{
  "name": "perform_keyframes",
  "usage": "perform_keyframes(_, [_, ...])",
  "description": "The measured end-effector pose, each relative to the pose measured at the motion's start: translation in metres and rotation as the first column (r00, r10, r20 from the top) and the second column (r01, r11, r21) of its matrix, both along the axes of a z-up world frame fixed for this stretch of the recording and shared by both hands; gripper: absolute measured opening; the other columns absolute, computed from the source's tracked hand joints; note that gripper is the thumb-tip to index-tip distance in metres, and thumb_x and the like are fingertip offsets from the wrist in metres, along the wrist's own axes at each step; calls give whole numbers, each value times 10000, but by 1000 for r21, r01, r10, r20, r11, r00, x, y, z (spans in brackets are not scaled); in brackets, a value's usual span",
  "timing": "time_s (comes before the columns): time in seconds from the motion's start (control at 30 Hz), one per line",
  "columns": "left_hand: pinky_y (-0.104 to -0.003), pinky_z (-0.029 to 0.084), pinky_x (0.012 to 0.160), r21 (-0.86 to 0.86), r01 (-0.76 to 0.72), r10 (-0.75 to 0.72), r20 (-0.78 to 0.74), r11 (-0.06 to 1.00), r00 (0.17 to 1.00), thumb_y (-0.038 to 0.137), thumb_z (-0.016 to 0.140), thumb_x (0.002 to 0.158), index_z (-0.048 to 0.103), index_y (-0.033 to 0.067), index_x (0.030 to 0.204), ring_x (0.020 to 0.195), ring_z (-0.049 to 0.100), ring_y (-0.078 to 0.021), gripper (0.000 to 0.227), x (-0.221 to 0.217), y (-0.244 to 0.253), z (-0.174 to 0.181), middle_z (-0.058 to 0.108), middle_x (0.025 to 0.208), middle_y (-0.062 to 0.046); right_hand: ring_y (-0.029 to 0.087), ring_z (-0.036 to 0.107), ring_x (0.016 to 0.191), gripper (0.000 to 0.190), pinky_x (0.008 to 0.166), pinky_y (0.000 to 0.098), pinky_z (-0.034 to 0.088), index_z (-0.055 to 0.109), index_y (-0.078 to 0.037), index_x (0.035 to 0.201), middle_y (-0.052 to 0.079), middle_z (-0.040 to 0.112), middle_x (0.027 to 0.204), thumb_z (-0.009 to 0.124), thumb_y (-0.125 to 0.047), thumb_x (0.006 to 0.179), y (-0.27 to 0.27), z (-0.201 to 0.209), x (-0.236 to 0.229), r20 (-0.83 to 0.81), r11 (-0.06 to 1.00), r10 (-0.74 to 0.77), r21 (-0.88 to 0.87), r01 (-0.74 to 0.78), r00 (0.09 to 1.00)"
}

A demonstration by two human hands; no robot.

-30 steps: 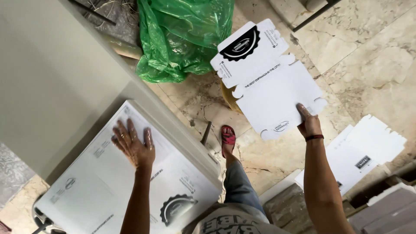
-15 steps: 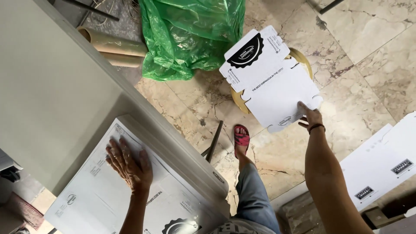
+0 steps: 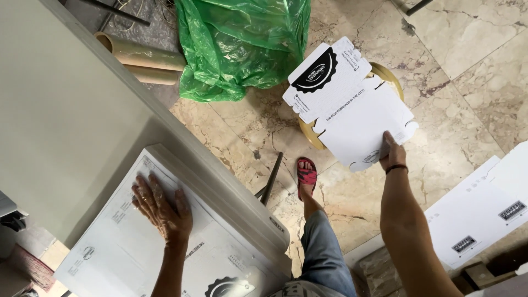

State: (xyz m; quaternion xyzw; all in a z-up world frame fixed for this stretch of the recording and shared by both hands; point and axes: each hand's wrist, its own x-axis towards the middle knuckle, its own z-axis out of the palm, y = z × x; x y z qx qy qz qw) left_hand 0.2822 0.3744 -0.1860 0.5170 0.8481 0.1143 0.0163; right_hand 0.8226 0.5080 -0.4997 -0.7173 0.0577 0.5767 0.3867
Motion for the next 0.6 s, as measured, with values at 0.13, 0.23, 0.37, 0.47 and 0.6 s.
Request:
perform_keyframes(0.13, [-617, 108, 1202, 18, 40, -38, -77, 999, 996, 500, 493, 1041, 335, 112, 1628, 1525, 176, -478, 721, -15, -3, -17, 227, 1680, -209, 532, 431, 1380, 829, 1095, 808, 216, 445, -194, 1517, 238, 507, 1481, 871, -575, 917, -20, -38, 55, 75, 973, 167, -174, -152, 983])
perform_keyframes(0.23, [-656, 140, 1183, 137, 40, -30, -79, 990, 996, 449, 555, 1039, 388, 106, 1600, 1493, 225, -514, 679, -16, -3, -15, 284, 1650, -236, 388, 361, 1492, 1242, 1191, 655, 301, 248, -90, 1586, 261, 305, 1610, 982, -761, 841, -36, -52, 85, 455, 946, 259, -297, -129, 852])
perform_keyframes(0.37, [-557, 152, 1206, 386, 85, -88, -9, 918, 996, 322, 753, 940, 648, 116, 1385, 1476, 327, -422, 502, -34, -6, -33, 473, 1562, -150, 389, 557, 1274, 536, 981, 428, 470, 494, 78, 1457, 289, 587, 1374, 620, -270, 1070, -58, 125, -15, 555, 716, 502, 164, -678, 664])
perform_keyframes(0.47, [-473, 259, 1190, 548, 88, -155, 77, 832, 985, 233, 815, 881, 748, 162, 1225, 1392, 463, -317, 358, -49, -23, -45, 622, 1389, -60, 367, 642, 1190, 507, 830, 340, 561, 581, 0, 1425, 255, 664, 1294, 542, 56, 923, -130, 230, -123, 431, 503, 669, 338, -796, 606])
perform_keyframes(0.6, [-476, 381, 1170, 296, 100, -205, 351, 950, 914, 367, 728, 931, 737, 256, 1232, 1243, 642, -222, 321, -58, -93, -31, 739, 1223, -6, 357, 701, 1132, 606, 838, 432, 625, 678, -145, 1359, 123, 697, 1325, 887, -269, 805, -212, 342, -226, 719, 129, 672, 125, -984, 180])
